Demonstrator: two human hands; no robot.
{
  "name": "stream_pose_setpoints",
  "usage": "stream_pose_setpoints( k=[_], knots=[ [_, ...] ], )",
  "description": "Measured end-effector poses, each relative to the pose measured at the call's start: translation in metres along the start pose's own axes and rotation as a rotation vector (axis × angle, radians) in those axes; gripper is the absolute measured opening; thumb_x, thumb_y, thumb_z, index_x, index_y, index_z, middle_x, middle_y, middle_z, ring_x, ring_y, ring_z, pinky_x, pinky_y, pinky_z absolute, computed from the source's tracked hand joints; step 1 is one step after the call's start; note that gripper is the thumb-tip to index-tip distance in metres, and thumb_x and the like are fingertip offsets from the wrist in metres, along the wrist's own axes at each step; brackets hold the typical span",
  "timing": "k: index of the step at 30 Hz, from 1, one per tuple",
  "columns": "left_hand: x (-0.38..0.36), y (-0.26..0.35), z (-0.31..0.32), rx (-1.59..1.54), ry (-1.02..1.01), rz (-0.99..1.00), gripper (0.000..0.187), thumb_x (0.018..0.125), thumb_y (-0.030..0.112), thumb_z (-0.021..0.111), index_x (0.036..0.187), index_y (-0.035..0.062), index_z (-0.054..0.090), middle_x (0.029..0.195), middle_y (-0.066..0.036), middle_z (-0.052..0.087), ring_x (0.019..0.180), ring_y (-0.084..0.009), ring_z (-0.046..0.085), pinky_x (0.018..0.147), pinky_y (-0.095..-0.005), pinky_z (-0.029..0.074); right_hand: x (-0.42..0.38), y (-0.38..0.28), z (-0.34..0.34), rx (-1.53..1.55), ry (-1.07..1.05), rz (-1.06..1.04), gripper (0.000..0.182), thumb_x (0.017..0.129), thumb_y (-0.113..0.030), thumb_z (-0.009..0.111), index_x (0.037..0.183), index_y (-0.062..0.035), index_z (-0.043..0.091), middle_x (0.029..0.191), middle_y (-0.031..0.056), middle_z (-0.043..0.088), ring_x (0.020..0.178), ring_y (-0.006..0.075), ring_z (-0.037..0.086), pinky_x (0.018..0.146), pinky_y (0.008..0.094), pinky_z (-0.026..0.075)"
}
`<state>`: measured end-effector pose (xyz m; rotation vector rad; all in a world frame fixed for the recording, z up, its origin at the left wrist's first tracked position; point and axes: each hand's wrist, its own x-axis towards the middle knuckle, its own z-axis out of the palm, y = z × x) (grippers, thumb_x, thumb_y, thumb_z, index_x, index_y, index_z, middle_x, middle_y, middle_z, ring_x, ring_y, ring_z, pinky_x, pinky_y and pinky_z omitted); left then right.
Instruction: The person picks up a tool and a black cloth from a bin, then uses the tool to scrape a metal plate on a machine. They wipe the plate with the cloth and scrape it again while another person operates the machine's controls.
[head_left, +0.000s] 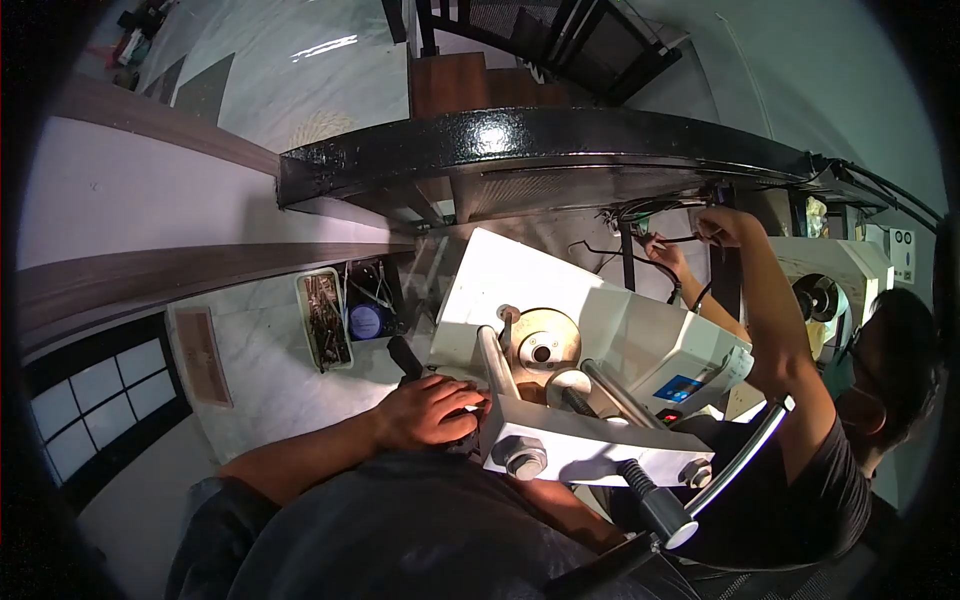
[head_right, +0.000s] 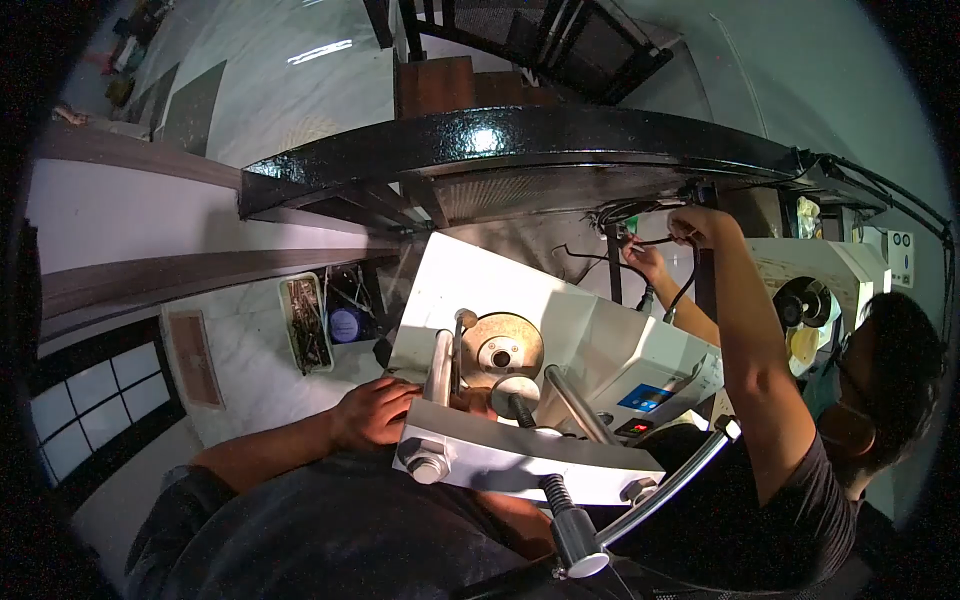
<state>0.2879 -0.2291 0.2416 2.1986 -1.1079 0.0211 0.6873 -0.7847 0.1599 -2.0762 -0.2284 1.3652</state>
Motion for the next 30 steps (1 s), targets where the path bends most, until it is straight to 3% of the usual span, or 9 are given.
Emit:
stream_pose_setpoints(
  k=[4, 6, 8, 10, 12, 19, 30],
  knots=[
    [0.001, 0.001, -0.003, -0.038, -0.023, -0.023, 0.018, 0.084, 0.02, 0.068, 0.099, 0.0123, 0.069, 0.126, -0.008, 0.067, 0.114, -0.0241, 0.067, 0.092, -0.0357, 0.053, -0.048, 0.014, 0.003, 0.37, 0.465, 0.398, 0.018, 0.094, -0.02, 0.052, 0.094, -0.0089, 0.066, 0.091, 0.0052, 0.066, 0.088, 0.0177, 0.063, 0.077, 0.0265, 0.047],
    [0.0, -0.001, -0.002, -0.021, -0.032, -0.009, 0.018, 0.084, 0.02, 0.068, 0.1, 0.0128, 0.068, 0.126, -0.009, 0.067, 0.114, -0.0244, 0.067, 0.093, -0.0359, 0.053, -0.109, 0.024, -0.004, -0.188, 0.349, 0.03, 0.04, 0.104, -0.021, 0.05, 0.142, -0.0103, 0.057, 0.149, 0.0061, 0.055, 0.134, 0.0234, 0.054, 0.11, 0.0334, 0.041],
    [-0.003, -0.002, 0.001, -0.004, -0.04, 0.005, 0.018, 0.084, 0.02, 0.068, 0.1, 0.0133, 0.068, 0.126, -0.009, 0.067, 0.115, -0.0247, 0.067, 0.093, -0.0361, 0.053, -0.175, -0.004, 0.028, -0.063, 0.618, 0.078, 0.043, 0.101, -0.017, 0.052, 0.143, -0.0134, 0.058, 0.153, 0.0049, 0.051, 0.139, 0.0182, 0.048, 0.11, 0.0317, 0.039],
    [-0.007, -0.003, 0.005, -0.009, -0.067, 0.003, 0.018, 0.084, 0.02, 0.068, 0.101, 0.0145, 0.067, 0.127, -0.009, 0.067, 0.115, -0.0259, 0.067, 0.094, -0.0368, 0.053, -0.219, -0.013, 0.062, 0.252, 1.021, 0.284, 0.04, 0.098, -0.017, 0.049, 0.136, -0.0131, 0.062, 0.138, 0.0111, 0.06, 0.138, 0.0246, 0.049, 0.114, 0.0419, 0.037],
    [-0.007, -0.003, 0.005, -0.009, -0.069, 0.007, 0.017, 0.084, 0.02, 0.068, 0.1, 0.0145, 0.067, 0.127, -0.01, 0.067, 0.115, -0.0266, 0.067, 0.093, -0.0372, 0.054, -0.277, 0.047, 0.082, 0.004, 0.97, 0.063, 0.044, 0.091, -0.012, 0.058, 0.134, -0.0109, 0.064, 0.132, 0.0158, 0.064, 0.13, 0.0364, 0.056, 0.114, 0.0513, 0.038],
    [-0.009, -0.005, 0.01, -0.036, 0.0, -0.003, 0.015, 0.084, 0.019, 0.069, 0.098, 0.0134, 0.065, 0.126, -0.011, 0.068, 0.112, -0.0283, 0.068, 0.09, -0.0377, 0.055, -0.305, 0.057, 0.196, 0.03, 1.157, 0.18, 0.043, 0.091, -0.013, 0.059, 0.134, -0.0104, 0.064, 0.131, 0.0159, 0.065, 0.129, 0.0365, 0.056, 0.113, 0.051, 0.038],
    [-0.008, -0.009, 0.007, -0.001, -0.031, 0.056, 0.014, 0.086, 0.019, 0.068, 0.098, 0.0142, 0.065, 0.125, -0.011, 0.069, 0.111, -0.0269, 0.069, 0.09, -0.0374, 0.056, -0.217, -0.035, 0.306, -0.065, 1.129, 0.0, 0.043, 0.09, -0.013, 0.06, 0.132, -0.0096, 0.064, 0.13, 0.0161, 0.065, 0.127, 0.0366, 0.057, 0.112, 0.0506, 0.039]
  ],
)
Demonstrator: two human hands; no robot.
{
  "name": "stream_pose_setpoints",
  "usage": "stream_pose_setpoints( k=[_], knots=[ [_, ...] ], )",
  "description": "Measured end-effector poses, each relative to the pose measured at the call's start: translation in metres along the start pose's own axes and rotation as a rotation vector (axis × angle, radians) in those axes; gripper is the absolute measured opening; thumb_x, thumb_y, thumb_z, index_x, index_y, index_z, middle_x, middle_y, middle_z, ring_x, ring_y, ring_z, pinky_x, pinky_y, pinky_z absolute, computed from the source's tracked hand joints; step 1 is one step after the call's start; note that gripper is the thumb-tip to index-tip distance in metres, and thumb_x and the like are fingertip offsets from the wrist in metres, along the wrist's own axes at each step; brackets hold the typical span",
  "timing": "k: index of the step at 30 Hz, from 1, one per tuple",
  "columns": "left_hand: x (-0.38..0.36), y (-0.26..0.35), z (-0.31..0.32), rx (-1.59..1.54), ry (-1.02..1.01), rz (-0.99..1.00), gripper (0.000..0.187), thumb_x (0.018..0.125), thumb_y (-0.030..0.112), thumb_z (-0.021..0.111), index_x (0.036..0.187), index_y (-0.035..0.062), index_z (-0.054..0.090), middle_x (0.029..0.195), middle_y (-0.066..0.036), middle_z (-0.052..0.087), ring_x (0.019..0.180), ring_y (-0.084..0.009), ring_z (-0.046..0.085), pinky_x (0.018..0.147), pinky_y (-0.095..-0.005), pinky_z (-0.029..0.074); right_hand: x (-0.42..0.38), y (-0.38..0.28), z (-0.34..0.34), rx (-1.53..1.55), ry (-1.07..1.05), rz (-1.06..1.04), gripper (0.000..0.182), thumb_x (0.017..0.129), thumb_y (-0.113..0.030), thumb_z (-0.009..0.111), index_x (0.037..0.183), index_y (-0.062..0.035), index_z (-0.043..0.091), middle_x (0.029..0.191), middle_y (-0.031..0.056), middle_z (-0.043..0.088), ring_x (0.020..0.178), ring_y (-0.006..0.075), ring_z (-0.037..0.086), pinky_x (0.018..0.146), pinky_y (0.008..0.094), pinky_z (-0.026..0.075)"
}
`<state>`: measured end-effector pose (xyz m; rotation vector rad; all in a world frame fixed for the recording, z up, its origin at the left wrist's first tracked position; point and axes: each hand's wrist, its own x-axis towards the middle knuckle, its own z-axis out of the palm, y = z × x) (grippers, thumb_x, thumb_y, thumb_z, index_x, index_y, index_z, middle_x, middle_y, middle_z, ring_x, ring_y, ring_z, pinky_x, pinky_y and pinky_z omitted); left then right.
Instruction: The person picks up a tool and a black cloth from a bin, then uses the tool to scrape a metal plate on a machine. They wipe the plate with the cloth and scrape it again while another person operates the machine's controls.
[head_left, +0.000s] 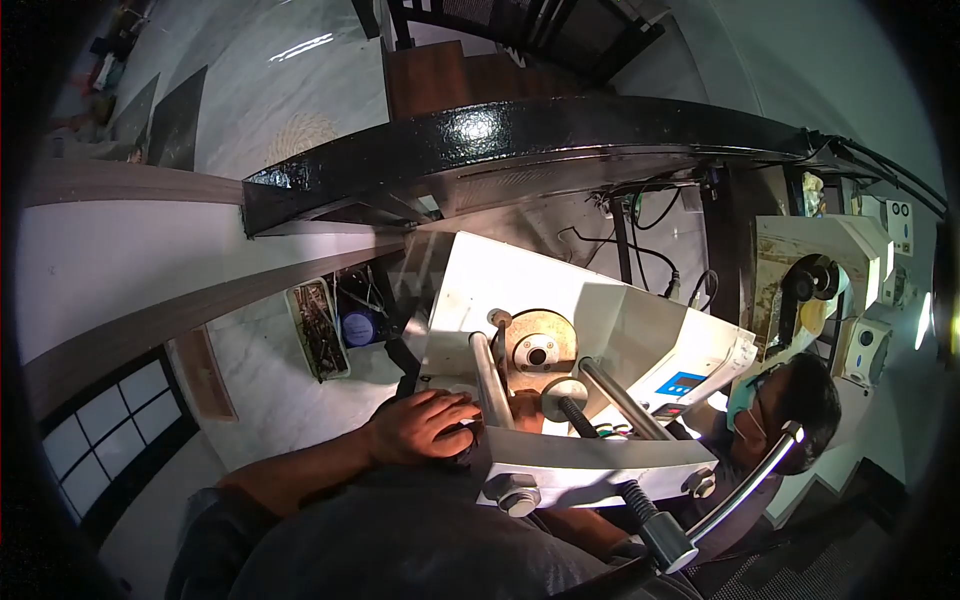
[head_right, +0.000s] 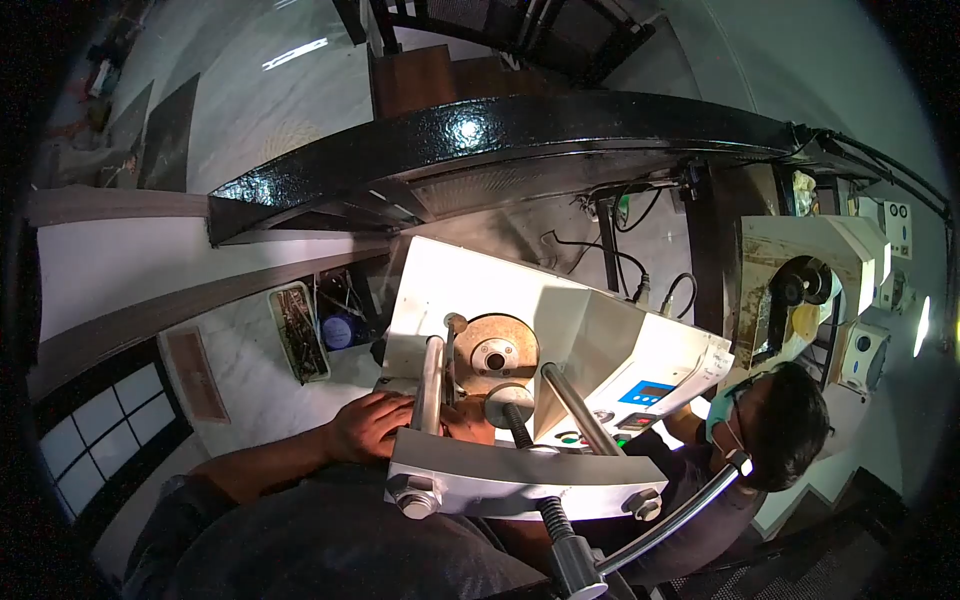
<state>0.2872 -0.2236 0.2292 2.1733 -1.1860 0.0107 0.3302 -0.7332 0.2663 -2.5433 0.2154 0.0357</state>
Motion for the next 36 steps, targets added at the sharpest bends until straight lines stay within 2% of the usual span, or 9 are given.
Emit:
stream_pose_setpoints(
  k=[8, 15, 36],
  knots=[
    [0.004, -0.001, -0.004, -0.028, 0.031, -0.004, 0.013, 0.087, 0.021, 0.068, 0.098, 0.015, 0.063, 0.125, -0.011, 0.07, 0.109, -0.026, 0.071, 0.089, -0.0372, 0.057, -0.024, -0.081, 0.086, 0.065, -0.056, -0.191, 0.042, 0.09, -0.013, 0.061, 0.132, -0.0091, 0.064, 0.129, 0.0162, 0.065, 0.126, 0.0367, 0.058, 0.111, 0.0503, 0.04],
    [0.002, 0.0, -0.001, -0.015, 0.068, -0.014, 0.015, 0.088, 0.022, 0.067, 0.099, 0.0148, 0.06, 0.124, -0.011, 0.071, 0.108, -0.0263, 0.071, 0.088, -0.037, 0.057, -0.046, -0.129, 0.134, 0.124, -0.127, -0.318, 0.042, 0.09, -0.013, 0.062, 0.131, -0.0086, 0.065, 0.128, 0.0163, 0.066, 0.125, 0.0368, 0.059, 0.111, 0.05, 0.04],
    [0.0, -0.002, -0.001, -0.058, 0.05, -0.018, 0.02, 0.088, 0.02, 0.066, 0.105, 0.0134, 0.06, 0.129, -0.014, 0.068, 0.112, -0.0302, 0.069, 0.091, -0.041, 0.057, -0.109, -0.196, 0.198, 0.258, -0.291, -0.497, 0.04, 0.089, -0.014, 0.065, 0.129, -0.0071, 0.065, 0.125, 0.0167, 0.066, 0.122, 0.0371, 0.06, 0.109, 0.0492, 0.042]
  ],
)
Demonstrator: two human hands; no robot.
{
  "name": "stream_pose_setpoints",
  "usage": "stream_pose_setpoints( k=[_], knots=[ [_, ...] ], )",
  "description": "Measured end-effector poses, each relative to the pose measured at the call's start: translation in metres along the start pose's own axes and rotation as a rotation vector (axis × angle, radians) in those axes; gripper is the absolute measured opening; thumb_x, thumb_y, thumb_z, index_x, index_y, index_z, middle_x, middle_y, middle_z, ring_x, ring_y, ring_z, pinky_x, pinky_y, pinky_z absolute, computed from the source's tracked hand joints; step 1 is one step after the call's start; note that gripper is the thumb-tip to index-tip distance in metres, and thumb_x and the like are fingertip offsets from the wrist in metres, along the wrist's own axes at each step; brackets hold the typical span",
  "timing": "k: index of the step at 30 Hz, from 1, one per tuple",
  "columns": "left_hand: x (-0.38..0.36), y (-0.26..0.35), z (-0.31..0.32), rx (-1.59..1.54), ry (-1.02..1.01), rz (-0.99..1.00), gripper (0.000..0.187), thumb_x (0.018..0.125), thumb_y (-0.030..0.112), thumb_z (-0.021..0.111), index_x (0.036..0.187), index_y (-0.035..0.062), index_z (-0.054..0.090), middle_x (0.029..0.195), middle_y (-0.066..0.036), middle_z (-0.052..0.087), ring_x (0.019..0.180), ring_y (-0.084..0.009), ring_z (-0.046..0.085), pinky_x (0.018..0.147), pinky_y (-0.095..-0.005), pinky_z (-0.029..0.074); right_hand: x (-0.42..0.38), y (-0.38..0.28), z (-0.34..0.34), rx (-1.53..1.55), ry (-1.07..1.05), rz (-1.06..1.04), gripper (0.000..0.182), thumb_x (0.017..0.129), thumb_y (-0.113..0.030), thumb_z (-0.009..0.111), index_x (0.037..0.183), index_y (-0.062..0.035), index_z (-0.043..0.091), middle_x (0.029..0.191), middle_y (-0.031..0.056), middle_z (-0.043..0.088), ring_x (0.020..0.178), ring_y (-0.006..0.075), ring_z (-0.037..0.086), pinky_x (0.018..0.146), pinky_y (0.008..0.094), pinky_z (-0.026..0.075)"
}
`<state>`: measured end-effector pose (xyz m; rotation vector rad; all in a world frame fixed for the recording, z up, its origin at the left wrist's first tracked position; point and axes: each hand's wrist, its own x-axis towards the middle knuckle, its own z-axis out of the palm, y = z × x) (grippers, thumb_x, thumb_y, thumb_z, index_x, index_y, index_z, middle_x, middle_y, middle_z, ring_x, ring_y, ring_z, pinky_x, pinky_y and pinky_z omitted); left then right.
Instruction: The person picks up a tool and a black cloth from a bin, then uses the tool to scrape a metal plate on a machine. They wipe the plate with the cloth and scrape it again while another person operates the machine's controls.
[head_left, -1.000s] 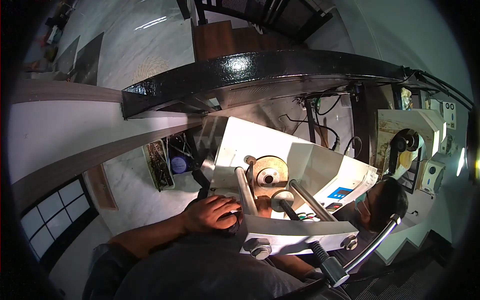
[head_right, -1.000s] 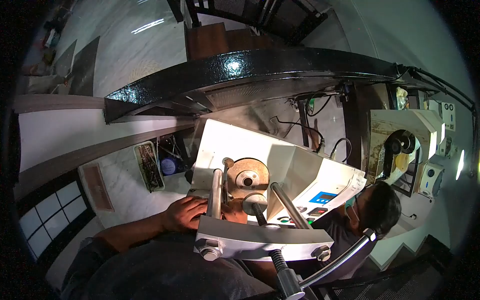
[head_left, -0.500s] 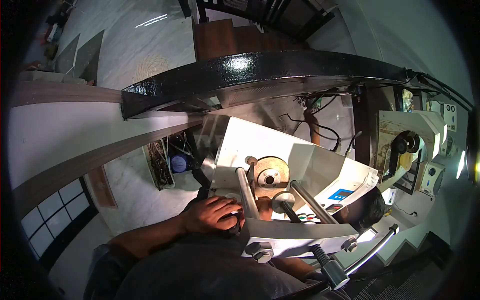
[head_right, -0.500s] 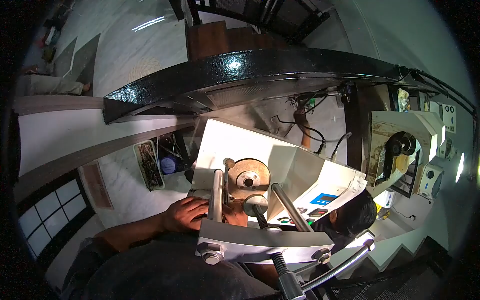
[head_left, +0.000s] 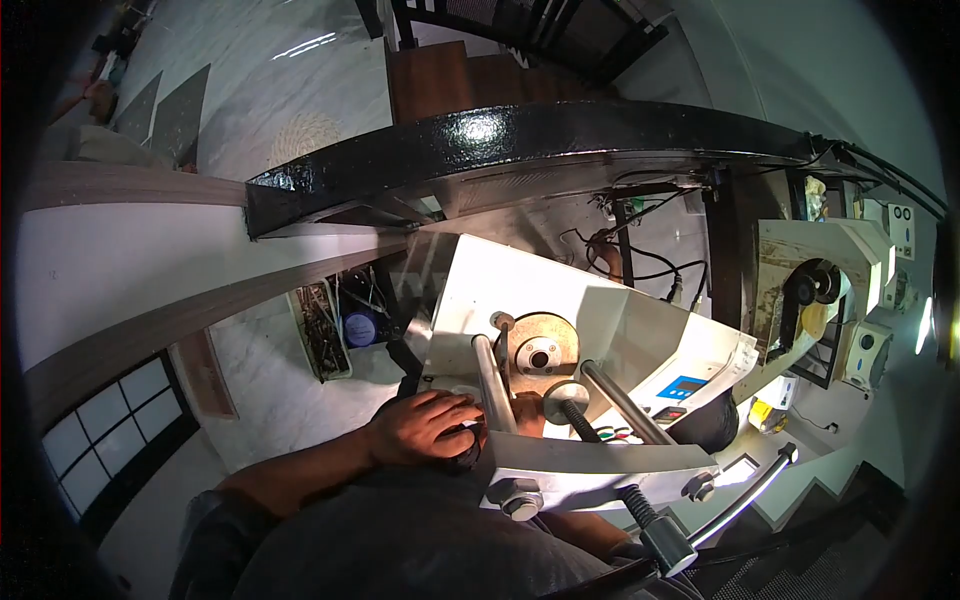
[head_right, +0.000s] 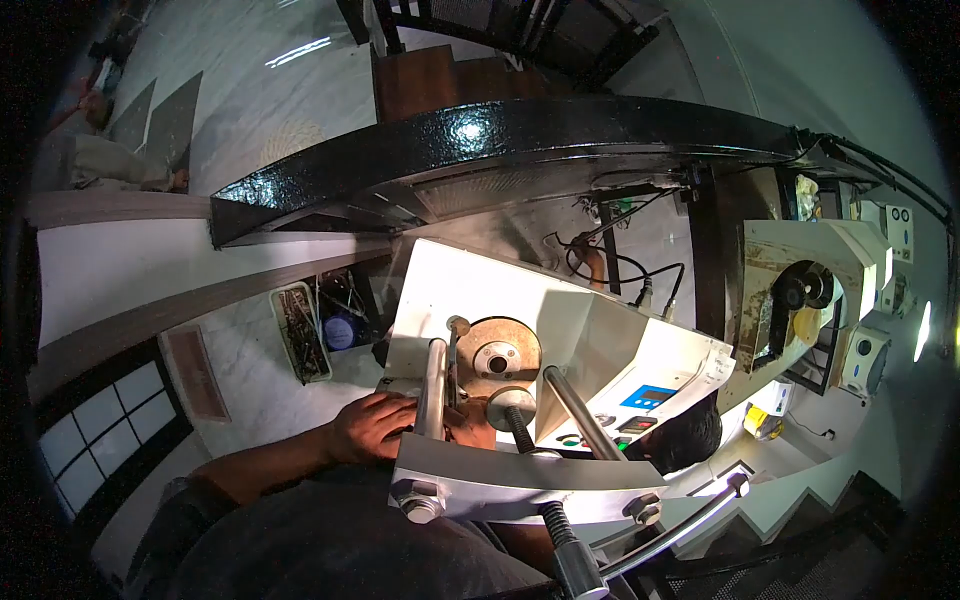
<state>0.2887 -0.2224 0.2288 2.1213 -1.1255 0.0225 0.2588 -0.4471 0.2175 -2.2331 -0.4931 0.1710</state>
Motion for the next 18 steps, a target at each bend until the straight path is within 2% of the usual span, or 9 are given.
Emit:
stream_pose_setpoints(
  k=[8, 10, 18],
  knots=[
    [-0.001, 0.001, 0.002, 0.012, -0.05, -0.003, 0.016, 0.085, 0.019, 0.066, 0.099, 0.0125, 0.064, 0.127, -0.013, 0.068, 0.112, -0.0291, 0.069, 0.094, -0.0405, 0.056, -0.008, -0.015, 0.02, 0.045, -0.016, -0.035, 0.04, 0.088, -0.014, 0.066, 0.128, -0.0065, 0.066, 0.124, 0.0168, 0.067, 0.121, 0.0372, 0.061, 0.108, 0.0489, 0.043],
    [-0.001, 0.002, 0.005, -0.002, 0.027, -0.036, 0.016, 0.085, 0.019, 0.067, 0.1, 0.0127, 0.064, 0.127, -0.013, 0.068, 0.111, -0.0296, 0.069, 0.093, -0.0406, 0.056, -0.008, -0.011, 0.015, 0.043, 0.001, -0.033, 0.04, 0.088, -0.014, 0.066, 0.127, -0.0064, 0.066, 0.124, 0.0168, 0.067, 0.12, 0.0372, 0.061, 0.107, 0.0488, 0.043],
    [0.0, 0.004, 0.0, 0.048, 0.011, -0.019, 0.017, 0.084, 0.019, 0.069, 0.099, 0.0129, 0.064, 0.127, -0.012, 0.068, 0.114, -0.0287, 0.067, 0.095, -0.0398, 0.054, -0.01, -0.004, 0.005, 0.017, 0.026, -0.014, 0.04, 0.088, -0.015, 0.067, 0.127, -0.0058, 0.066, 0.123, 0.017, 0.067, 0.119, 0.0373, 0.062, 0.107, 0.0485, 0.044]
  ],
)
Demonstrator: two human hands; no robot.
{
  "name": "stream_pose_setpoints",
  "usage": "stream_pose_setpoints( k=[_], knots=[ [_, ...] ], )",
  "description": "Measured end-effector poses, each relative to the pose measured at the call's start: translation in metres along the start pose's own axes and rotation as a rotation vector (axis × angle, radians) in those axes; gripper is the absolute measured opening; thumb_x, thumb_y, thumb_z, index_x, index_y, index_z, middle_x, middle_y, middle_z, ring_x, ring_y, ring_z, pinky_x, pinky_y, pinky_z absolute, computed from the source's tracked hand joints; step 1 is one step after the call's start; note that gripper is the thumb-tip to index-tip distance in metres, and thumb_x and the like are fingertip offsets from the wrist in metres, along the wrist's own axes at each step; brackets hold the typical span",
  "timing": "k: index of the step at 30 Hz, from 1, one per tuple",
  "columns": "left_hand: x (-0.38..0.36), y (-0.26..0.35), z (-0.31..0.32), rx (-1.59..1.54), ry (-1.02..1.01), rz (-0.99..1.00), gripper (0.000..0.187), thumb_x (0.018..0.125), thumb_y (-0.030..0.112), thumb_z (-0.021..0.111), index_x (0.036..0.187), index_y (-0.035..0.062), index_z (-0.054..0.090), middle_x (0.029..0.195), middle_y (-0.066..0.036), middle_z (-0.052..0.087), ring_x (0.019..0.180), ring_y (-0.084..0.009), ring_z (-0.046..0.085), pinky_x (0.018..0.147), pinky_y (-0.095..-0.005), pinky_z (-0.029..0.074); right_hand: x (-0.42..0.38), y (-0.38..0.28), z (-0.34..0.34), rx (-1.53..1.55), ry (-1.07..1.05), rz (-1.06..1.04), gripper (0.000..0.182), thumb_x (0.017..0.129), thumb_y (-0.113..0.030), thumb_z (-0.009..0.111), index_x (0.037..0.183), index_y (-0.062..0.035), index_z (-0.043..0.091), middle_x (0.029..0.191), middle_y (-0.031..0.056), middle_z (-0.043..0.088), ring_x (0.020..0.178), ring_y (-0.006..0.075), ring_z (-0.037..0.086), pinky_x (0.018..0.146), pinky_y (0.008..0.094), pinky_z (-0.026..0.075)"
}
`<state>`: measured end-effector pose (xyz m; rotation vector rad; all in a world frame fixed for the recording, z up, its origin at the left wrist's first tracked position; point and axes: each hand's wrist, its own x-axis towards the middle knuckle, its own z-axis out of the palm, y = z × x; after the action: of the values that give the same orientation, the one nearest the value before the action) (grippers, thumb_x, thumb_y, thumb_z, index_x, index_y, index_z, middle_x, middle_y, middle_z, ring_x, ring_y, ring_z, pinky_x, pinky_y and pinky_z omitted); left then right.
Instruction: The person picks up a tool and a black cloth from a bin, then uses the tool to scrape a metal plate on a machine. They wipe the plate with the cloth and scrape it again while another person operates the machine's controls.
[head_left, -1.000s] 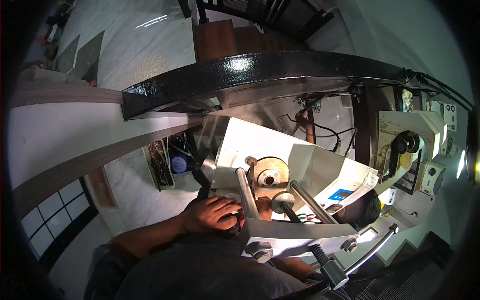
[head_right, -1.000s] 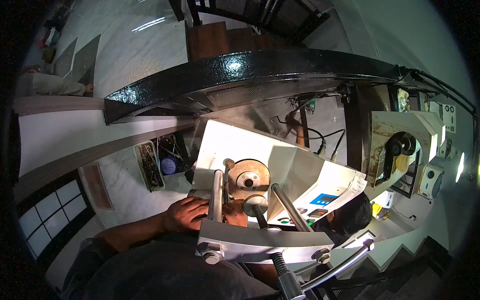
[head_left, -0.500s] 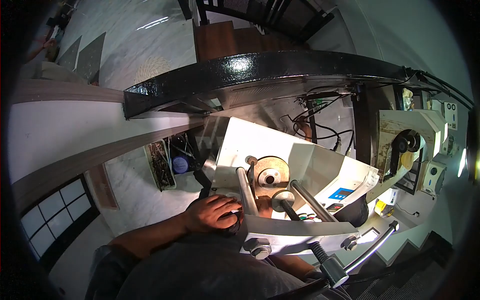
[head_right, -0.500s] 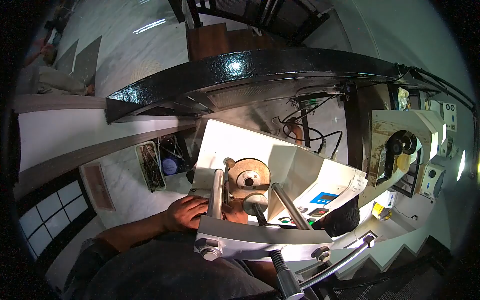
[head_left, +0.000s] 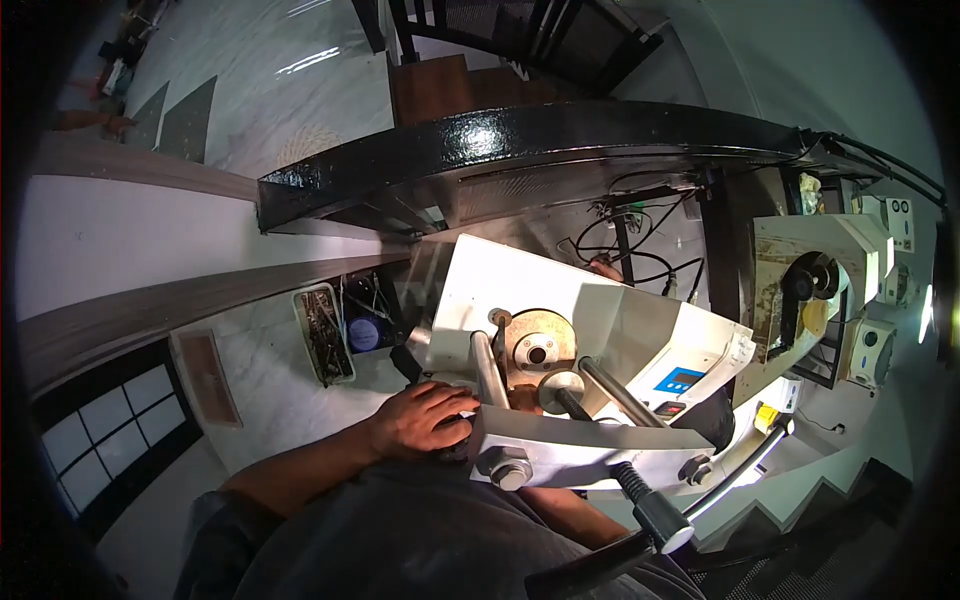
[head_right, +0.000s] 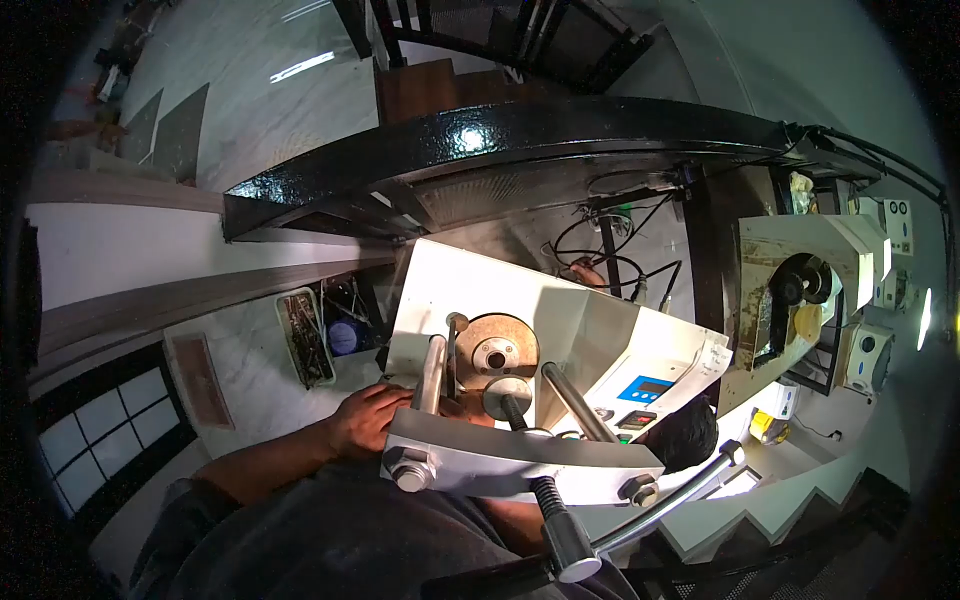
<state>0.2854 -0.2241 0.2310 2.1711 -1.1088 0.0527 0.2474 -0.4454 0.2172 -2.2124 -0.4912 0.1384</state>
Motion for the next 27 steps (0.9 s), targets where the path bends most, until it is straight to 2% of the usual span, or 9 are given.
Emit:
stream_pose_setpoints(
  k=[7, 16, 27],
  knots=[
    [-0.002, -0.001, 0.001, 0.001, -0.056, -0.001, 0.015, 0.081, 0.018, 0.066, 0.095, 0.0113, 0.064, 0.124, -0.012, 0.067, 0.115, -0.0283, 0.066, 0.094, -0.0403, 0.054, -0.006, 0.003, -0.005, -0.007, 0.002, 0.008, 0.039, 0.088, -0.015, 0.068, 0.126, -0.0053, 0.066, 0.122, 0.0171, 0.067, 0.118, 0.0374, 0.062, 0.106, 0.0482, 0.044],
    [0.002, 0.0, -0.004, -0.068, -0.013, -0.036, 0.016, 0.079, 0.019, 0.065, 0.092, 0.0097, 0.064, 0.124, -0.013, 0.066, 0.116, -0.0282, 0.066, 0.093, -0.0401, 0.053, -0.011, 0.005, -0.007, -0.004, -0.007, 0.013, 0.039, 0.087, -0.015, 0.069, 0.125, -0.0047, 0.066, 0.121, 0.0172, 0.068, 0.117, 0.0375, 0.063, 0.105, 0.0479, 0.045],
    [0.001, 0.002, -0.002, -0.081, 0.009, -0.049, 0.02, 0.078, 0.018, 0.064, 0.095, 0.0084, 0.063, 0.127, -0.014, 0.065, 0.118, -0.0289, 0.065, 0.095, -0.0424, 0.053, -0.017, 0.007, -0.007, 0.0, -0.025, 0.021, 0.039, 0.087, -0.015, 0.07, 0.124, -0.0039, 0.067, 0.12, 0.0174, 0.068, 0.115, 0.0377, 0.064, 0.104, 0.0474, 0.046]
  ],
)
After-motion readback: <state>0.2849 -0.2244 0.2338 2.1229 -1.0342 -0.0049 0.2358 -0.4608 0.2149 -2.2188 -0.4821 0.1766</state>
